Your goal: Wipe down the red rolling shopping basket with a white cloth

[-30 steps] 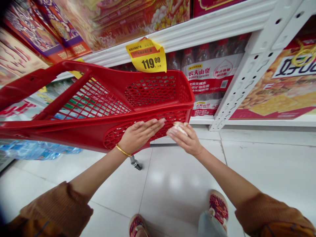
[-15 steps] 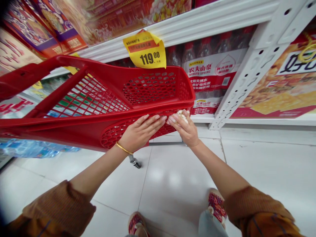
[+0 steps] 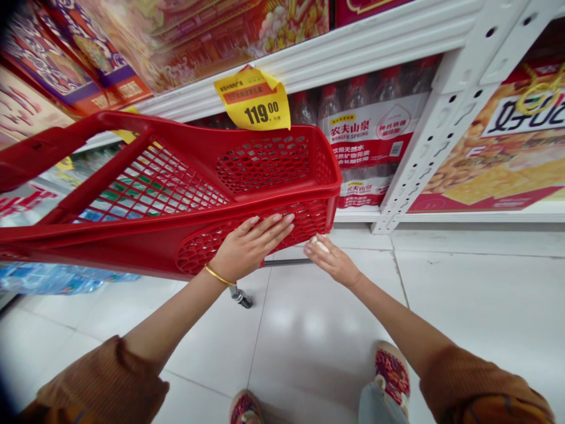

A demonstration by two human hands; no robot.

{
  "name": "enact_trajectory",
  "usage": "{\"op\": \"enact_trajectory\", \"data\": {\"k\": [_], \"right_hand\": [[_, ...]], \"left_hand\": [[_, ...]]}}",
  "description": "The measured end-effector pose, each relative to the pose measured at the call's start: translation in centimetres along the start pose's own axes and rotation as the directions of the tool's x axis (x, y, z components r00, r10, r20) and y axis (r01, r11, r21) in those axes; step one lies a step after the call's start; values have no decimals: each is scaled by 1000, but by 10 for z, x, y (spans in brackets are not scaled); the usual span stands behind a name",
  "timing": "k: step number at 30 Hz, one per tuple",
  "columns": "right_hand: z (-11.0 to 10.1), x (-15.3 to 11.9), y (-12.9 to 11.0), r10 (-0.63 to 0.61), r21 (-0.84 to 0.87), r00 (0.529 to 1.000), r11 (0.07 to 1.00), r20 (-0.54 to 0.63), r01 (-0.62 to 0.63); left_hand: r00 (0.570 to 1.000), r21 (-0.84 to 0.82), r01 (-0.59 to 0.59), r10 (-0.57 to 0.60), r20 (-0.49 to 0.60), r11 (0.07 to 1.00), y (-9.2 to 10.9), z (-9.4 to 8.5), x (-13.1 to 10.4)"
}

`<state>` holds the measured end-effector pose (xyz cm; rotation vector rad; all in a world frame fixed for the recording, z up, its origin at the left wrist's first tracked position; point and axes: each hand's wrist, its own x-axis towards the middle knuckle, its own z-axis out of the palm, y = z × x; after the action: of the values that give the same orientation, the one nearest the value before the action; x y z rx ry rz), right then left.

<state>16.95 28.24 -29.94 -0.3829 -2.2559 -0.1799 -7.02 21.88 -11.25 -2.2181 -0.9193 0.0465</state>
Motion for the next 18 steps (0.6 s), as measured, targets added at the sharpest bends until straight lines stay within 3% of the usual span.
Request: {"op": "enact_trajectory", "data": {"k": [6,11,18], "right_hand": [[-1,23,19,102,-32,951,993,-292,-116],[6,43,27,123,17,946,992,-300,-123],[9,26,10,188,90,961,981,-201,-172]], "left_hand": [[999,87,48,-46,-19,995,13,11,8],[998,133,52,-46,-43,990,17,19,8],[998,139,54,-47,-49,989,16,18,8]]}}
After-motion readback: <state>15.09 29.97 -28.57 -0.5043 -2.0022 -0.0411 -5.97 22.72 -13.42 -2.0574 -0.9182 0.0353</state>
